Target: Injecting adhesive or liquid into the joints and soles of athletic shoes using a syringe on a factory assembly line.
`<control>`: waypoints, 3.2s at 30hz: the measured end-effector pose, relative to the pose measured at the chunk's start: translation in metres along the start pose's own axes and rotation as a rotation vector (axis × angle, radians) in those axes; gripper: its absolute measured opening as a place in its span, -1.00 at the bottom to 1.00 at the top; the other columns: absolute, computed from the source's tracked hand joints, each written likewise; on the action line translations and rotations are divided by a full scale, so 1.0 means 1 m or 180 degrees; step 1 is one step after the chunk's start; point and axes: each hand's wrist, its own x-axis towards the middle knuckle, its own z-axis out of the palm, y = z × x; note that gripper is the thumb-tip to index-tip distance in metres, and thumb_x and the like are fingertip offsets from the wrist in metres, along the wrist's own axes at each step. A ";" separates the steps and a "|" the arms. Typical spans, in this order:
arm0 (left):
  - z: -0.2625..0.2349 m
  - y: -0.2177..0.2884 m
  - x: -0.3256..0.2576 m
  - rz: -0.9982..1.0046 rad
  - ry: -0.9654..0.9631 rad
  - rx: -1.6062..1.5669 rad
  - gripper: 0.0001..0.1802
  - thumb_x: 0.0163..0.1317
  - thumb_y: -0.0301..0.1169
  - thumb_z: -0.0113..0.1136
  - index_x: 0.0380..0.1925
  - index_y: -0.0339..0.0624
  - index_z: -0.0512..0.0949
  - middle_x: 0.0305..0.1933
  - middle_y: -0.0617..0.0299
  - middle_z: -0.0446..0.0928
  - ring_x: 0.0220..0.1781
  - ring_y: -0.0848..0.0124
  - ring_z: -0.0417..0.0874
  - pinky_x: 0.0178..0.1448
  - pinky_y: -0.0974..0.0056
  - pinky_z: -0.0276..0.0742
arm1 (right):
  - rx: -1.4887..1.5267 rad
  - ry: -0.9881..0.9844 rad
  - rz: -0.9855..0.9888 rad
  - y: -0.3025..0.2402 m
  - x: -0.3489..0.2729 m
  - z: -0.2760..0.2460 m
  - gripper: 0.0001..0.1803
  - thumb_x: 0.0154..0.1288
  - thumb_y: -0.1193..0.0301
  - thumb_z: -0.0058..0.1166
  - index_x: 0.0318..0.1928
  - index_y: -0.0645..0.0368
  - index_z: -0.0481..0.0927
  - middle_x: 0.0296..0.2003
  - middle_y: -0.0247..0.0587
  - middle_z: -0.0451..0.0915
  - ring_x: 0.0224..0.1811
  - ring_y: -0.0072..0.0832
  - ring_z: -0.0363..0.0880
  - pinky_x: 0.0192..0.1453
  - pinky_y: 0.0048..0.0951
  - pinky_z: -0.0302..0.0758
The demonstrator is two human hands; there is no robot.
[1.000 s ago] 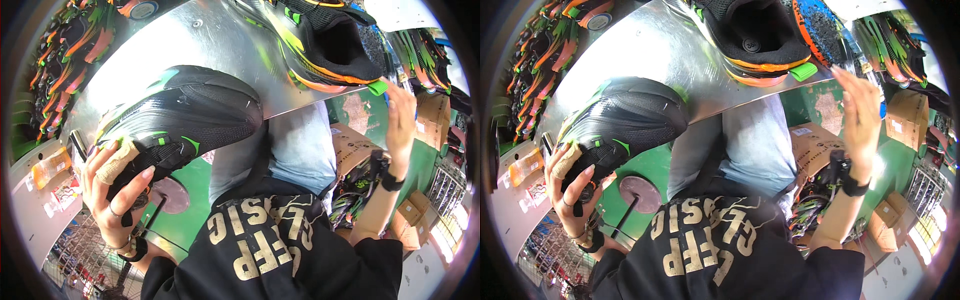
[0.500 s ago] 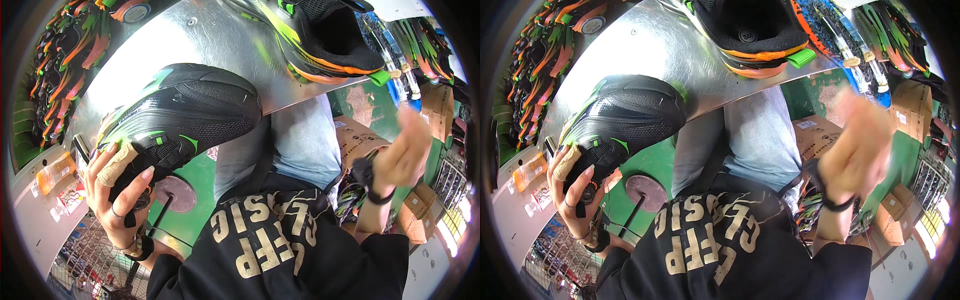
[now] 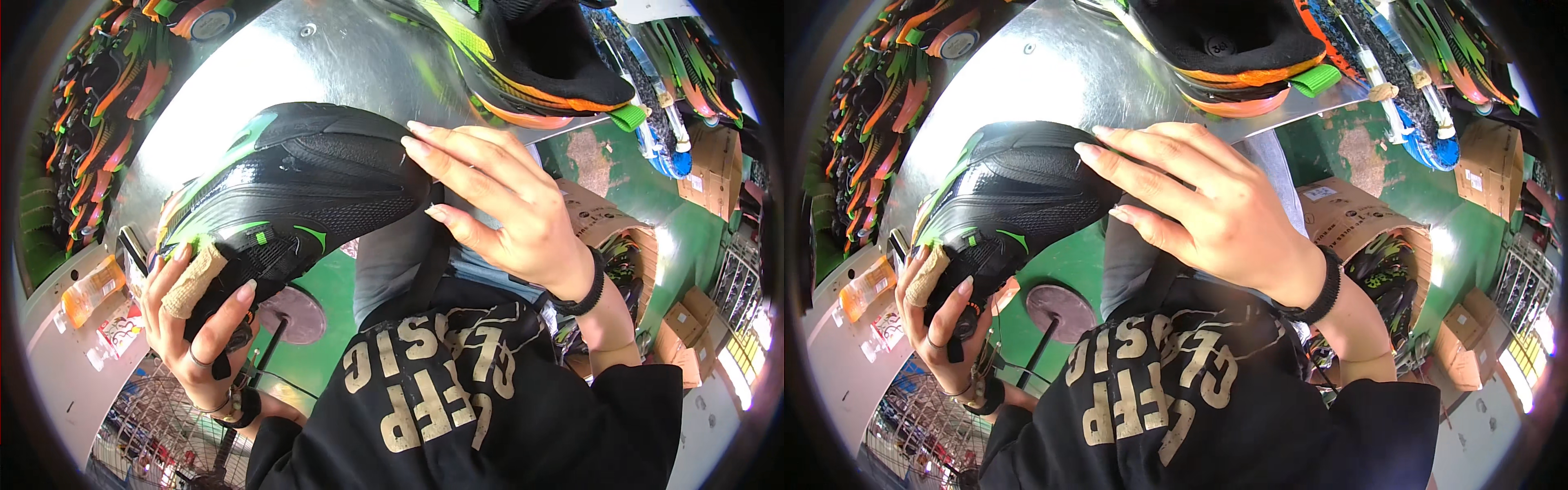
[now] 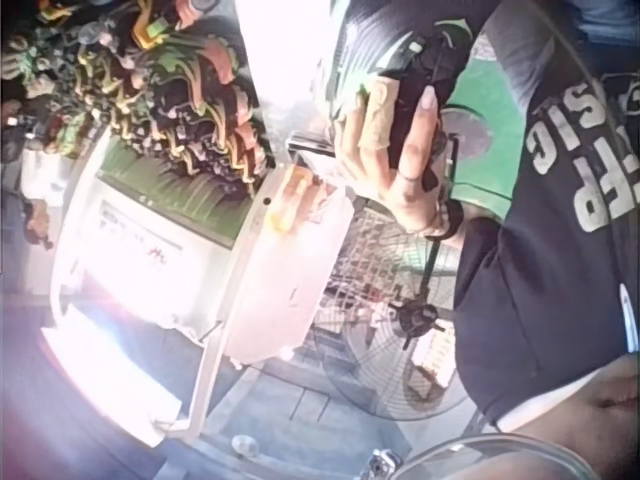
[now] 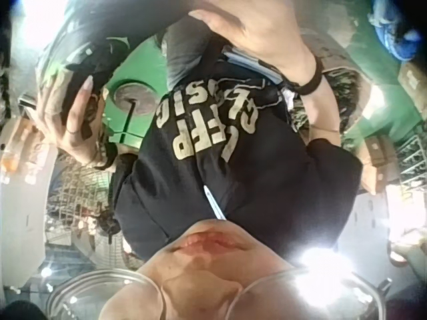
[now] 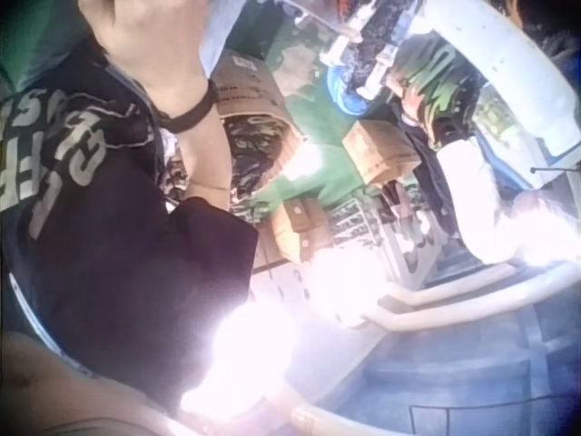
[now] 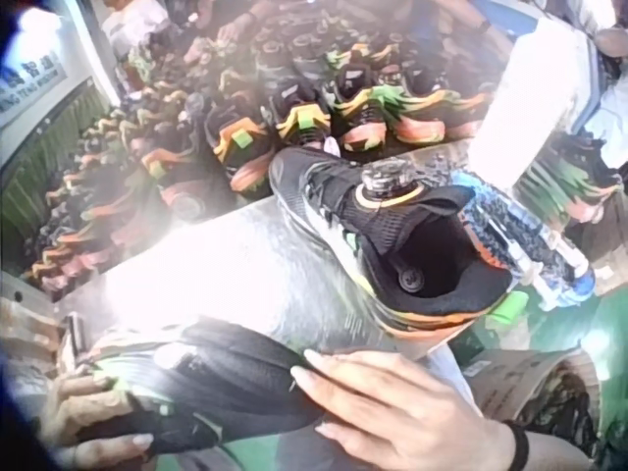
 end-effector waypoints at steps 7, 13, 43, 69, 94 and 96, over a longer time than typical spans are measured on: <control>-0.005 -0.004 0.001 0.0010 -0.0120 -0.0084 -0.43 -0.41 -0.46 0.38 -0.19 0.19 0.65 -0.08 0.17 0.56 0.09 0.07 0.56 0.16 -0.12 0.43 | 0.0042 0.0420 -0.0076 -0.001 -0.006 -0.003 -0.73 0.03 0.50 0.27 -0.19 0.26 0.64 -0.12 -0.17 0.64 -0.14 -0.25 0.60 -0.08 -0.32 0.55; -0.002 -0.010 0.002 0.0079 -0.0104 -0.0138 -0.36 -0.49 -0.48 0.40 -0.18 0.14 0.65 -0.04 0.14 0.56 0.14 0.05 0.53 0.17 -0.14 0.41 | 0.0236 0.0729 0.0253 -0.009 -0.026 -0.026 -0.90 0.15 0.49 0.21 -0.35 0.27 0.62 -0.33 -0.13 0.66 -0.32 -0.26 0.63 -0.22 -0.36 0.54; -0.013 0.036 0.068 -0.1127 0.0259 0.0046 -0.26 0.10 -0.23 0.34 0.31 0.00 0.30 0.33 0.08 0.33 0.17 0.23 0.50 0.06 0.19 0.55 | -0.1261 0.0734 0.0892 0.041 -0.091 -0.194 -0.91 0.15 0.50 0.12 -0.34 0.14 0.68 -0.16 -0.29 0.66 0.06 -0.22 0.55 0.16 -0.17 0.43; -0.003 0.041 0.074 0.0916 0.0424 -0.0315 -0.74 -0.04 -0.53 0.26 -0.30 0.01 0.55 -0.16 0.29 0.61 -0.06 0.24 0.63 0.04 0.02 0.49 | -0.0634 -0.0276 0.0163 0.093 -0.049 -0.224 -0.69 0.34 0.26 -0.05 -0.32 0.26 0.60 -0.23 -0.18 0.59 -0.14 -0.22 0.47 0.00 -0.29 0.41; 0.025 0.045 0.055 -0.0022 0.1533 -0.0326 -0.66 0.04 -0.64 0.23 -0.15 -0.17 0.43 -0.17 0.10 0.61 -0.07 0.09 0.59 0.18 -0.01 0.32 | 0.1261 0.1332 0.2432 0.029 -0.096 -0.207 0.04 0.33 -0.30 -0.95 -0.38 0.26 0.58 -0.21 -0.23 0.54 -0.26 -0.51 0.49 -0.20 -0.58 0.31; 0.033 0.035 0.054 0.0135 0.1518 -0.0235 -0.51 0.08 -0.62 0.18 0.04 -0.12 0.31 -0.01 0.03 0.57 0.06 0.05 0.54 0.28 -0.08 0.19 | 0.1181 0.1381 0.2440 0.025 -0.094 -0.207 0.02 0.34 -0.29 -0.92 -0.40 0.27 0.57 -0.20 -0.22 0.54 -0.26 -0.51 0.49 -0.18 -0.56 0.31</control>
